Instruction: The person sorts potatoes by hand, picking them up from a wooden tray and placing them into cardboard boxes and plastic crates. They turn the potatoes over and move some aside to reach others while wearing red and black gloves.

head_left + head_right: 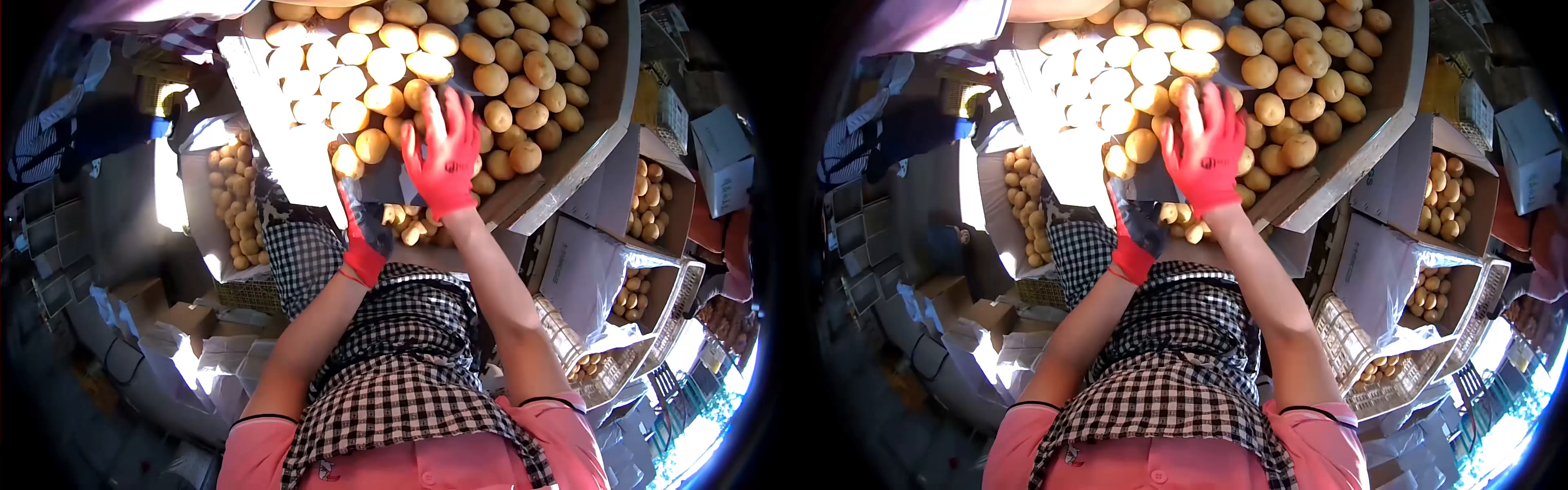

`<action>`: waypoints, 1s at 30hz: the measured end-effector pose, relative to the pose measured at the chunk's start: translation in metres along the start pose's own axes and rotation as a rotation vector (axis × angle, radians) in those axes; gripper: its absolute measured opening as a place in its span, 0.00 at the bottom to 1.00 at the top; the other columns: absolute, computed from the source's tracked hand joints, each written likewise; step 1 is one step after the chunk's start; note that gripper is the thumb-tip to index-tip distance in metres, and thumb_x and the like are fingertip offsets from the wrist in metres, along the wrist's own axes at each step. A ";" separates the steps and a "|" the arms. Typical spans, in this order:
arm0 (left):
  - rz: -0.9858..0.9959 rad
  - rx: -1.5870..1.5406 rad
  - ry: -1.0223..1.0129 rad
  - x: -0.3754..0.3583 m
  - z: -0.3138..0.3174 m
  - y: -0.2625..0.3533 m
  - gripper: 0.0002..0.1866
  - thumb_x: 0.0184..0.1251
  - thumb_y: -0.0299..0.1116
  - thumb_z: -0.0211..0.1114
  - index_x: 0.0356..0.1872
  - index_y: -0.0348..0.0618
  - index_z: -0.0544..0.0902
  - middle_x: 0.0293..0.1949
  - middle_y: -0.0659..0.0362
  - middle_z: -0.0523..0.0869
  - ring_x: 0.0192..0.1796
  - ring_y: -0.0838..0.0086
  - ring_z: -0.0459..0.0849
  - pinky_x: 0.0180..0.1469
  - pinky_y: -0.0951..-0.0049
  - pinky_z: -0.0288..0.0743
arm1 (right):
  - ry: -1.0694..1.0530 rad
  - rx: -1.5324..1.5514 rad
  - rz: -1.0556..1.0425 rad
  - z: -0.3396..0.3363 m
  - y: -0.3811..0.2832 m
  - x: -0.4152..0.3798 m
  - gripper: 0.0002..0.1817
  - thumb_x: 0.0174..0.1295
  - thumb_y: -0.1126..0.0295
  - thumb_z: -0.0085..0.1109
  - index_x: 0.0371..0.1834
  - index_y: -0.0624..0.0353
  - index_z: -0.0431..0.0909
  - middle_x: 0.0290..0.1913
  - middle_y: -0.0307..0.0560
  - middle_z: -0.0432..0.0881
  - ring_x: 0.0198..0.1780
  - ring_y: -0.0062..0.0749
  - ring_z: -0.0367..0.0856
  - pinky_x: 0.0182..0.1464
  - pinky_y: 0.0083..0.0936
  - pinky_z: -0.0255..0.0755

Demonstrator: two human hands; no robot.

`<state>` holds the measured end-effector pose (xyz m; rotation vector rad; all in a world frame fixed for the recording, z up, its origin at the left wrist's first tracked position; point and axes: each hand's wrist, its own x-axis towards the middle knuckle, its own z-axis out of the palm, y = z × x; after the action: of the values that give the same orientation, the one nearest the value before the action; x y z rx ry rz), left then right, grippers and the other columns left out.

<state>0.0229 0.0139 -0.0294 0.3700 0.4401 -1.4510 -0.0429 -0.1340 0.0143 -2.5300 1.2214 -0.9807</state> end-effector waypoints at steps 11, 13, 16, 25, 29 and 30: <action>0.128 0.135 0.396 0.007 0.021 -0.016 0.42 0.58 0.72 0.57 0.67 0.56 0.71 0.67 0.53 0.70 0.68 0.56 0.70 0.67 0.47 0.67 | -0.594 0.060 -0.030 0.056 -0.039 0.060 0.32 0.55 0.47 0.63 0.53 0.61 0.74 0.46 0.57 0.81 0.51 0.50 0.79 0.52 0.41 0.73; 0.109 0.042 0.356 0.014 0.009 -0.015 0.42 0.59 0.71 0.53 0.67 0.54 0.71 0.67 0.53 0.70 0.67 0.47 0.70 0.63 0.35 0.68 | -0.656 0.338 0.254 0.018 -0.035 0.051 0.36 0.53 0.45 0.66 0.56 0.62 0.73 0.48 0.59 0.80 0.53 0.50 0.80 0.54 0.41 0.74; 0.018 0.078 0.023 0.009 0.021 -0.008 0.37 0.70 0.64 0.43 0.72 0.52 0.64 0.67 0.51 0.70 0.68 0.51 0.69 0.62 0.36 0.70 | -0.257 0.772 0.437 -0.059 0.011 0.005 0.40 0.48 0.61 0.76 0.63 0.67 0.69 0.55 0.55 0.79 0.57 0.38 0.79 0.58 0.31 0.74; 0.060 -0.019 0.006 0.000 0.011 -0.010 0.33 0.69 0.56 0.51 0.70 0.47 0.67 0.70 0.52 0.69 0.68 0.48 0.71 0.62 0.30 0.69 | 0.110 -0.272 0.338 -0.143 0.112 -0.015 0.36 0.61 0.54 0.65 0.69 0.61 0.66 0.68 0.68 0.66 0.69 0.64 0.64 0.71 0.53 0.58; 0.055 0.159 0.022 -0.005 0.013 -0.018 0.31 0.71 0.50 0.55 0.70 0.48 0.66 0.69 0.54 0.70 0.69 0.57 0.71 0.64 0.44 0.72 | -0.410 -0.311 0.258 -0.028 -0.002 -0.066 0.38 0.58 0.49 0.63 0.72 0.49 0.66 0.73 0.64 0.56 0.73 0.74 0.49 0.72 0.72 0.43; 0.105 0.264 0.051 -0.008 0.012 -0.018 0.30 0.71 0.49 0.55 0.70 0.46 0.66 0.67 0.54 0.72 0.68 0.59 0.73 0.65 0.49 0.72 | -0.428 -0.286 0.257 -0.013 -0.016 -0.095 0.40 0.58 0.48 0.62 0.74 0.48 0.63 0.74 0.68 0.54 0.74 0.77 0.46 0.72 0.72 0.40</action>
<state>0.0048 0.0131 -0.0150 0.6336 0.2657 -1.4022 -0.0833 -0.0511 -0.0152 -2.5057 1.5732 -0.2024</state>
